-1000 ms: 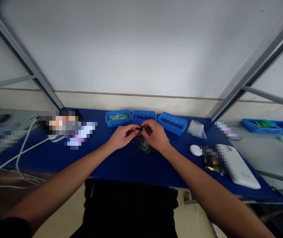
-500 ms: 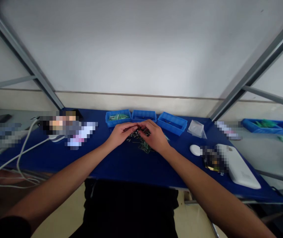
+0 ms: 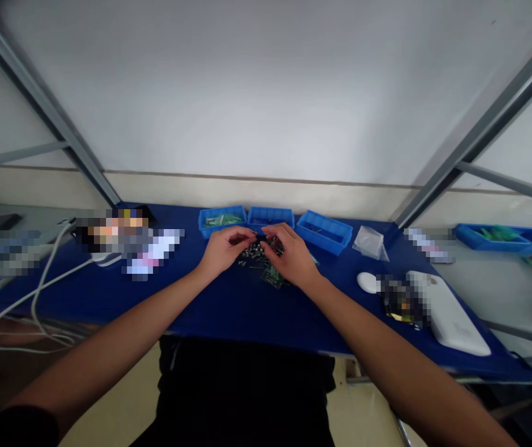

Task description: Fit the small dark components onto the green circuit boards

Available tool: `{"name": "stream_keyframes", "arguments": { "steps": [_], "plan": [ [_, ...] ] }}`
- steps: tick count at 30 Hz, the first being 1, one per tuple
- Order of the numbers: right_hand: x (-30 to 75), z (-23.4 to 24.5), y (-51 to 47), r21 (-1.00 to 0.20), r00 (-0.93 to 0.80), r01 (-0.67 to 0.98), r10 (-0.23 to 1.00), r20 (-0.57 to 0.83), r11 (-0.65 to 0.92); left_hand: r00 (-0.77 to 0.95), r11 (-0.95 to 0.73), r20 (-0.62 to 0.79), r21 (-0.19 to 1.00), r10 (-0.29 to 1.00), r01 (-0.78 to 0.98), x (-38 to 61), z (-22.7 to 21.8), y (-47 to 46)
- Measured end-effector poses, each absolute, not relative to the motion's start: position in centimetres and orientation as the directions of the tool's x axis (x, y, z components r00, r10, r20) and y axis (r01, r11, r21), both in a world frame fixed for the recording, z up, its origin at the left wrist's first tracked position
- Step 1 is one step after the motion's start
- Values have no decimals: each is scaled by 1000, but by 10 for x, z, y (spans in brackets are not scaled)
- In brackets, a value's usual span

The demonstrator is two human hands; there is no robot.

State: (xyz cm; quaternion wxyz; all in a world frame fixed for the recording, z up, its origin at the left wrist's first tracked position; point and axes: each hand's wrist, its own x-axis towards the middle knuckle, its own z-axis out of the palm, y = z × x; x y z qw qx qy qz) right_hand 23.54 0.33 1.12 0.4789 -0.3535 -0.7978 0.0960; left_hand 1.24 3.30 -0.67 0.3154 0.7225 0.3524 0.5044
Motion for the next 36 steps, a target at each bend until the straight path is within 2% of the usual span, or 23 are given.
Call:
{"name": "stream_keyframes", "arguments": {
  "steps": [6, 12, 18, 26, 33, 36],
  "plan": [
    [236, 12, 4, -437, -338, 492, 628, 701, 753, 355, -594, 485, 728, 799, 342, 11, 0, 28],
    [236, 7, 7, -370, -417, 545, 626, 659, 752, 368, -538, 431, 798, 824, 270, 13, 1, 25],
    [235, 3, 8, -405, -384, 556, 656, 650, 726, 405, -562, 430, 770, 807, 303, 13, 4, 20],
    [236, 10, 6, -427, -326, 570, 671, 666, 702, 403, -541, 412, 790, 817, 290, 16, 8, 15],
    [237, 10, 6, -507, -190, 560, 697, 691, 655, 439, -625, 475, 716, 763, 311, 14, 2, 22],
    [238, 12, 5, -491, -177, 577, 687, 705, 653, 421, -597, 466, 759, 778, 261, 15, 1, 23]
  ]
}}
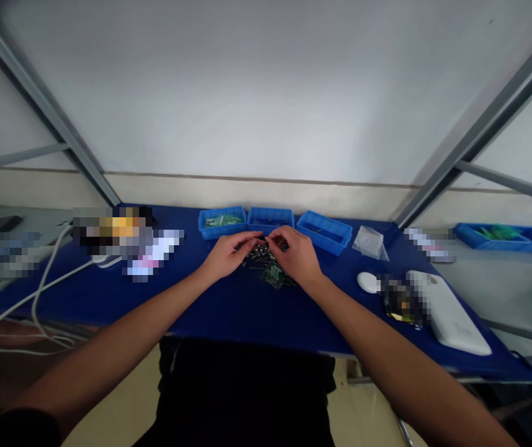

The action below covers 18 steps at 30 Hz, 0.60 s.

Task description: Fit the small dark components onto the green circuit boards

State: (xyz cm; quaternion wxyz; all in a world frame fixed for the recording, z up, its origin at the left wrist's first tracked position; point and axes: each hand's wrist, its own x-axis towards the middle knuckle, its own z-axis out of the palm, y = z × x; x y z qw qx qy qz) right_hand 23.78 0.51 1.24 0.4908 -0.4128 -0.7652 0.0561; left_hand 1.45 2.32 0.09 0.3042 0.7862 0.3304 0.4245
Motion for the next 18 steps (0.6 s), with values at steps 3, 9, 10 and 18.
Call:
{"name": "stream_keyframes", "arguments": {
  "steps": [3, 9, 10, 18],
  "plan": [
    [238, 11, 5, -469, -217, 568, 673, 707, 677, 440, -552, 436, 815, 785, 175, 16, -1, 23],
    [239, 7, 7, -432, -276, 528, 628, 728, 732, 431, -565, 456, 809, 779, 165, 17, -7, 27],
    [238, 7, 7, -418, -288, 517, 611, 737, 747, 425, -559, 456, 815, 782, 153, 16, -8, 27],
    [234, 9, 4, -385, -357, 466, 568, 742, 796, 299, -445, 405, 892, 864, 76, 16, -5, 31]
  ]
}}
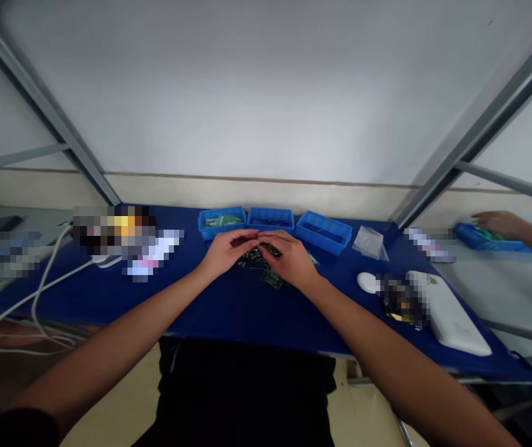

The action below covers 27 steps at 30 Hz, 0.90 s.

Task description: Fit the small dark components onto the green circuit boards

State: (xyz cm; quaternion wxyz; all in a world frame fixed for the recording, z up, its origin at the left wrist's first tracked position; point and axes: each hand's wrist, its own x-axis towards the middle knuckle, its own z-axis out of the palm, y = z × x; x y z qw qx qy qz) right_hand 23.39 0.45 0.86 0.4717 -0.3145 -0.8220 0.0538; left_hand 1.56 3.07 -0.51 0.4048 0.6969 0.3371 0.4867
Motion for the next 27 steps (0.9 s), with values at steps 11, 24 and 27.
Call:
{"name": "stream_keyframes", "arguments": {
  "steps": [11, 24, 27],
  "plan": [
    [234, 9, -1, -481, -377, 467, 659, 651, 742, 230, -444, 415, 892, 880, 90, 15, -8, 36],
    [238, 9, 7, -420, -305, 551, 642, 703, 721, 273, -575, 513, 778, 814, 253, 13, -3, 32],
    [238, 4, 10, -425, -349, 546, 658, 667, 722, 293, -593, 528, 777, 797, 212, 14, -1, 29]
  ]
}}
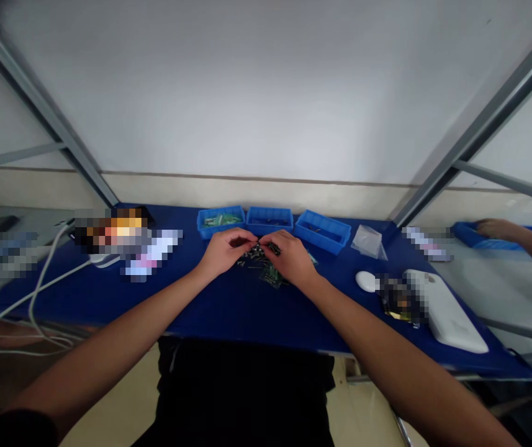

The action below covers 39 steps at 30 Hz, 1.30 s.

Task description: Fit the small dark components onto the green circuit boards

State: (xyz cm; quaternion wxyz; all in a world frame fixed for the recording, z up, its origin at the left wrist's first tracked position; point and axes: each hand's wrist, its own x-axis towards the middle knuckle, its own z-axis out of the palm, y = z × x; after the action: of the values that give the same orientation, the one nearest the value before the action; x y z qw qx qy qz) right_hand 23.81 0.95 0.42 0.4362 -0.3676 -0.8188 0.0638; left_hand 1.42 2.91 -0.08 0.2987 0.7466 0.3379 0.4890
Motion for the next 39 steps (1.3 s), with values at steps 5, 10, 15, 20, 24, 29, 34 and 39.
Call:
{"name": "stream_keyframes", "arguments": {
  "steps": [5, 10, 15, 20, 24, 29, 34, 39],
  "plan": [
    [237, 3, 10, -488, -326, 548, 711, 624, 679, 328, -540, 475, 829, 817, 144, 16, -3, 29],
    [235, 8, 7, -490, -333, 533, 703, 628, 690, 305, -472, 435, 880, 847, 56, 18, -2, 26],
    [236, 7, 7, -509, -241, 545, 706, 666, 666, 422, -497, 388, 848, 819, 185, 17, -1, 21],
    [236, 6, 7, -502, -219, 552, 697, 683, 666, 465, -523, 409, 840, 785, 146, 19, -3, 21],
    [235, 8, 7, -481, -266, 512, 664, 699, 711, 434, -523, 432, 845, 791, 112, 19, -4, 24],
    [234, 8, 6, -494, -339, 479, 672, 659, 726, 353, -478, 418, 873, 837, 99, 17, -7, 29],
    [233, 7, 4, -512, -371, 466, 684, 628, 722, 241, -389, 365, 919, 899, 61, 14, -10, 36],
    [234, 11, 1, -498, -301, 506, 685, 663, 704, 253, -419, 390, 905, 886, 71, 13, -13, 39]
  ]
}}
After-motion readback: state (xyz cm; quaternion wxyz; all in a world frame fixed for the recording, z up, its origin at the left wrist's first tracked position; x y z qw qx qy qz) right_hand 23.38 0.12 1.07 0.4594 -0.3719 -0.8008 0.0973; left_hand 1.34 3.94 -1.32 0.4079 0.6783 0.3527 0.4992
